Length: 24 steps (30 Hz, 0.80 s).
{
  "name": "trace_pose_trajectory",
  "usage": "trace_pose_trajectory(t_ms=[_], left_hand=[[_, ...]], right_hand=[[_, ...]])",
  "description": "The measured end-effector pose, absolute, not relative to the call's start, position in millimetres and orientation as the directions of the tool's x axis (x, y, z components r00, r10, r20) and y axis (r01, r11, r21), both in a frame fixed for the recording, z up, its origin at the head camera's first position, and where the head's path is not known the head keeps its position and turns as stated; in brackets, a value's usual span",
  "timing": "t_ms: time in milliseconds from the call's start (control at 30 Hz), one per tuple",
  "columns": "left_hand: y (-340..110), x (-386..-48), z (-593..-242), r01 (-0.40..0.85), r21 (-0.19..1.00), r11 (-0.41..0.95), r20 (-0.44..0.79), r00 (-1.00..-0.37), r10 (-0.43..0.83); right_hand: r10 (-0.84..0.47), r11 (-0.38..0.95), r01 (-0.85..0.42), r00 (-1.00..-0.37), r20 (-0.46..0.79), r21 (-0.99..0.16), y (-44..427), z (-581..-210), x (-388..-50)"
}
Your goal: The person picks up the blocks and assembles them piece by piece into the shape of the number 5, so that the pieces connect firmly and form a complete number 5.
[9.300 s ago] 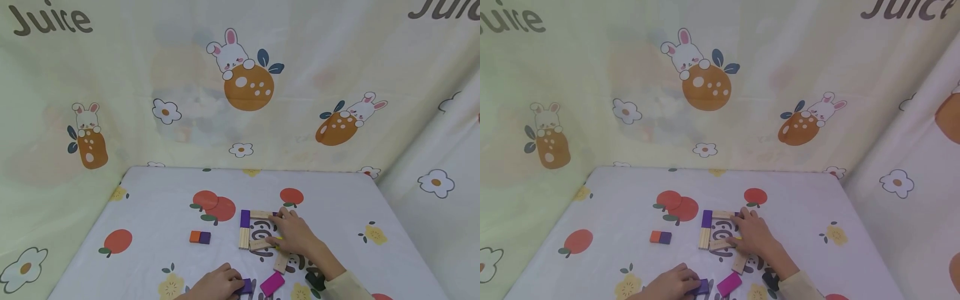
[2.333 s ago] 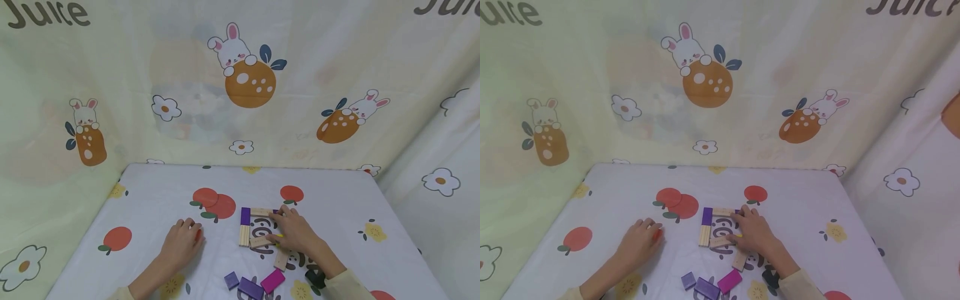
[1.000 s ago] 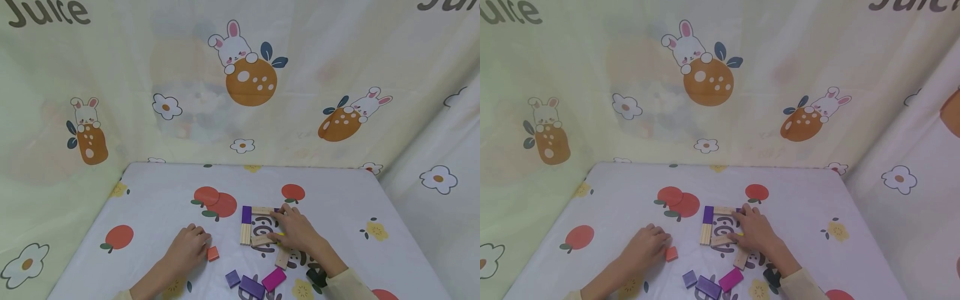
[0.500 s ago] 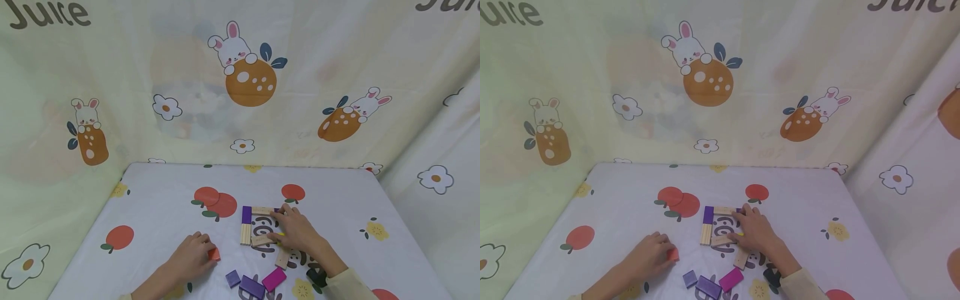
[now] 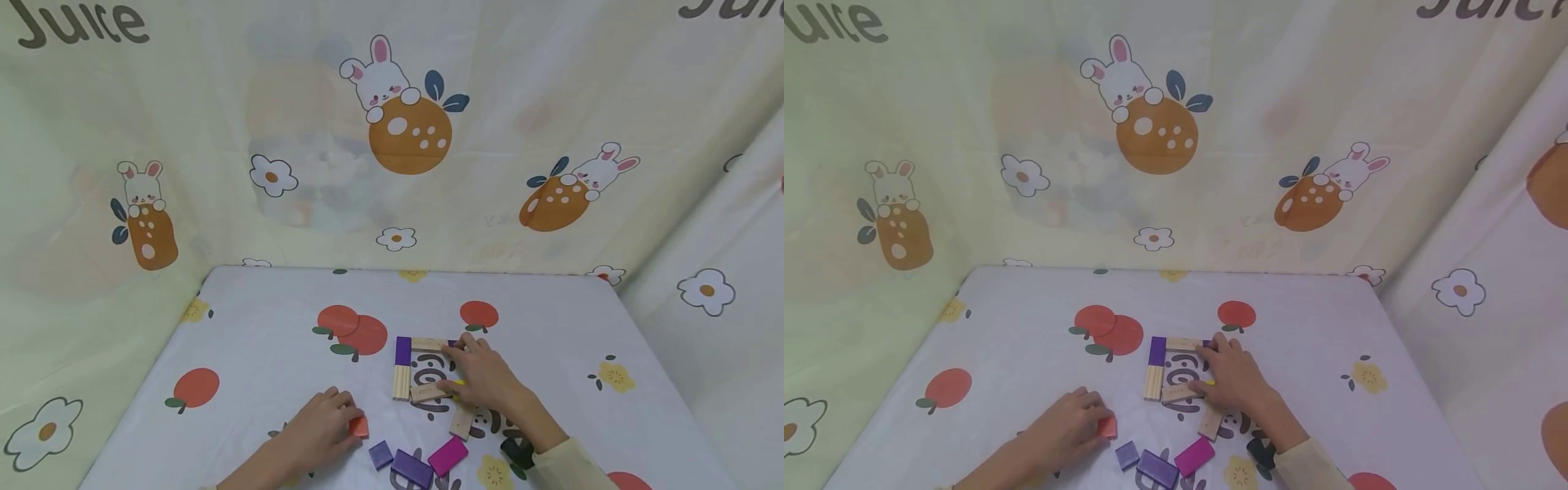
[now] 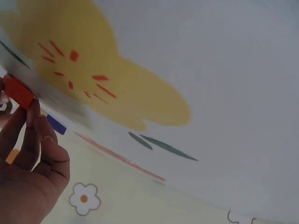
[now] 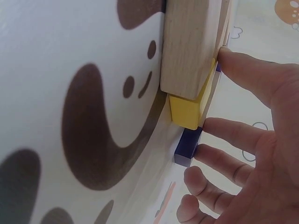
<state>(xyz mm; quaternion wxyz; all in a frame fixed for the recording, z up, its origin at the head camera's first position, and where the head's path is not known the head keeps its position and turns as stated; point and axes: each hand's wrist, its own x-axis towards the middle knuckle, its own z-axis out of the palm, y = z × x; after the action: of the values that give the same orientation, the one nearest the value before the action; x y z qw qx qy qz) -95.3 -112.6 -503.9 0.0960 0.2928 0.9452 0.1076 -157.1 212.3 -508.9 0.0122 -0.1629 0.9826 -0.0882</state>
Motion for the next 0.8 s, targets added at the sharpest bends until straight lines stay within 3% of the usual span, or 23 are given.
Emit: trace_pose_trajectory(t_ms=[267,800], left_hand=[[-119.5,-96.8,-500.6,0.563,0.299,0.771,-0.053,-0.797,0.602],[-113.1,-98.6,-506.4,0.486,0.340,0.805,-0.161,-0.814,0.559]], right_hand=[[-0.318,0.934,-0.313,-0.948,-0.001,-0.171,212.0,-507.9,-157.1],[-0.316,0.930,-0.306,-0.949,-0.018,-0.201,212.4,-508.7,-156.6]])
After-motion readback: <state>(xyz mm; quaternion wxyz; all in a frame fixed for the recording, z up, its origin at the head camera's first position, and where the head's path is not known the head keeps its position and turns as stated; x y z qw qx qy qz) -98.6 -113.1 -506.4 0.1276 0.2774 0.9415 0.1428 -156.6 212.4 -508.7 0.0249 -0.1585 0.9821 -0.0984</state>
